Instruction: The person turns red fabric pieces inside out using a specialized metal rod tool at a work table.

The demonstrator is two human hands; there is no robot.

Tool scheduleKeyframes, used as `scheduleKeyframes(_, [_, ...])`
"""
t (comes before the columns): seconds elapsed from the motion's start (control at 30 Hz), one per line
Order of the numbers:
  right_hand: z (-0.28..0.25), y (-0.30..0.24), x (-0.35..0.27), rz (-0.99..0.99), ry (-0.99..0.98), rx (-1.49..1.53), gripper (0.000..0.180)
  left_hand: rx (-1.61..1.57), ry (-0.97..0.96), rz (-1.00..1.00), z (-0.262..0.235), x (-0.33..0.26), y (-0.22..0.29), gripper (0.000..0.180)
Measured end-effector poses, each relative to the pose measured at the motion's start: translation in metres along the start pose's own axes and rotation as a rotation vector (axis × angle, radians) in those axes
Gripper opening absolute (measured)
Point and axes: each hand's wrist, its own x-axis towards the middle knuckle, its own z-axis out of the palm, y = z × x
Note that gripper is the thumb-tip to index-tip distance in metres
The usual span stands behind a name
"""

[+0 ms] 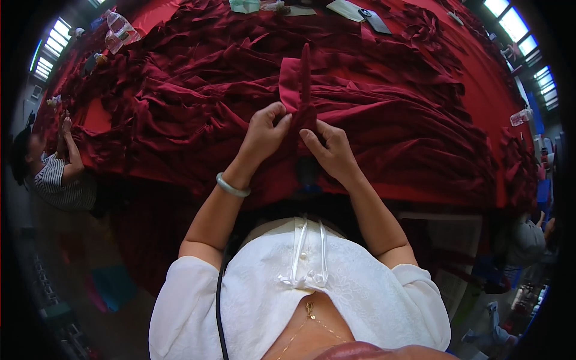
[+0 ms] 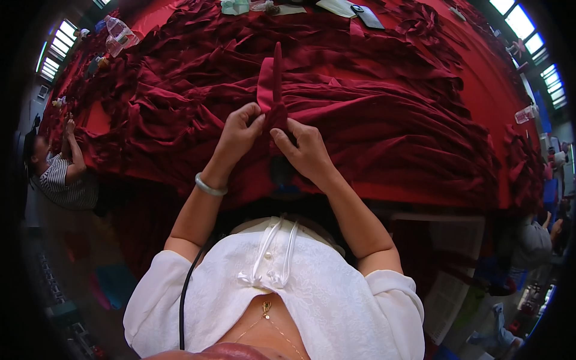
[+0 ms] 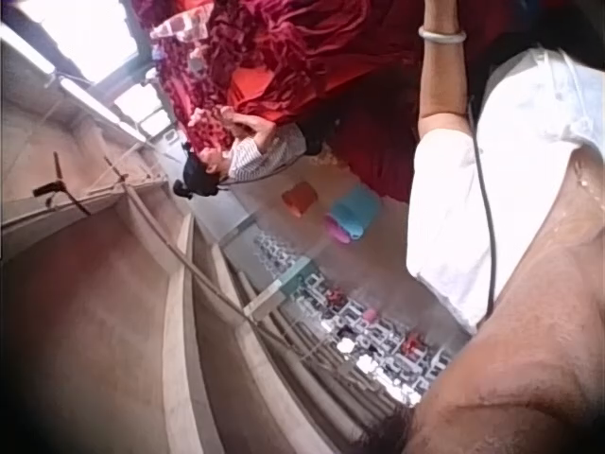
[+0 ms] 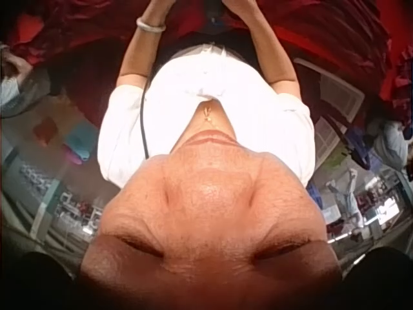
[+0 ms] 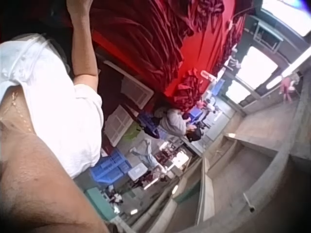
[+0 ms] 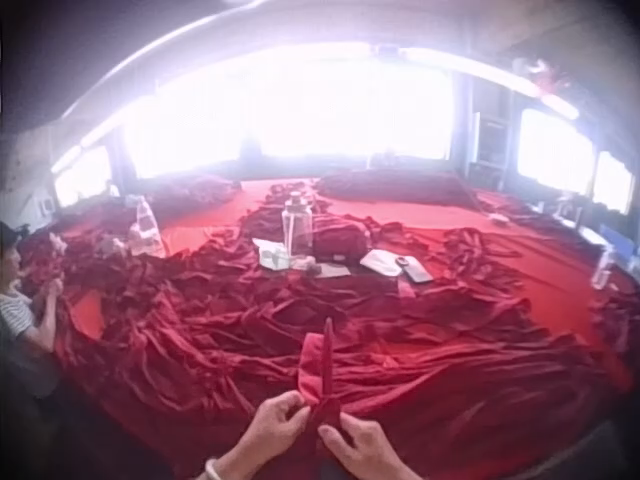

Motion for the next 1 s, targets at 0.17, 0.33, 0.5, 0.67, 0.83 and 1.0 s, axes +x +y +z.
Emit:
scheduleKeyframes(0.17, [-0.021,-0.020,0.013,-0.003,-0.066,-0.537,0.040,0.039,-0.020,-0.158,-0.022,-0.038,0.038,0.017])
scheduleKeyframes(0.33, [-0.013,-0.012,0.081,-0.156,0.177,-0.592,0.039,0.070,0.289,0.052,-0.029,0.017,0.046,0.022])
scheduleKeyframes(0.5, [0.003,0.007,0.103,-0.131,0.185,-0.320,0.032,-0.714,-0.162,-0.258,-0.012,0.095,0.044,0.014])
scheduleKeyframes(0.67, [-0.004,0.014,0.112,-0.205,0.217,-0.186,0.032,-0.713,-0.043,-0.215,-0.001,0.115,0.036,0.012])
scheduleKeyframes(0.83, [-0.009,0.009,0.102,-0.197,0.158,-0.210,0.034,-0.687,0.012,-0.180,0.006,0.103,0.028,0.012])
scheduleKeyframes(1.0, [-0.008,0.015,0.088,-0.185,0.137,-0.196,0.033,-0.750,0.014,-0.196,0.014,0.093,0.031,0.007])
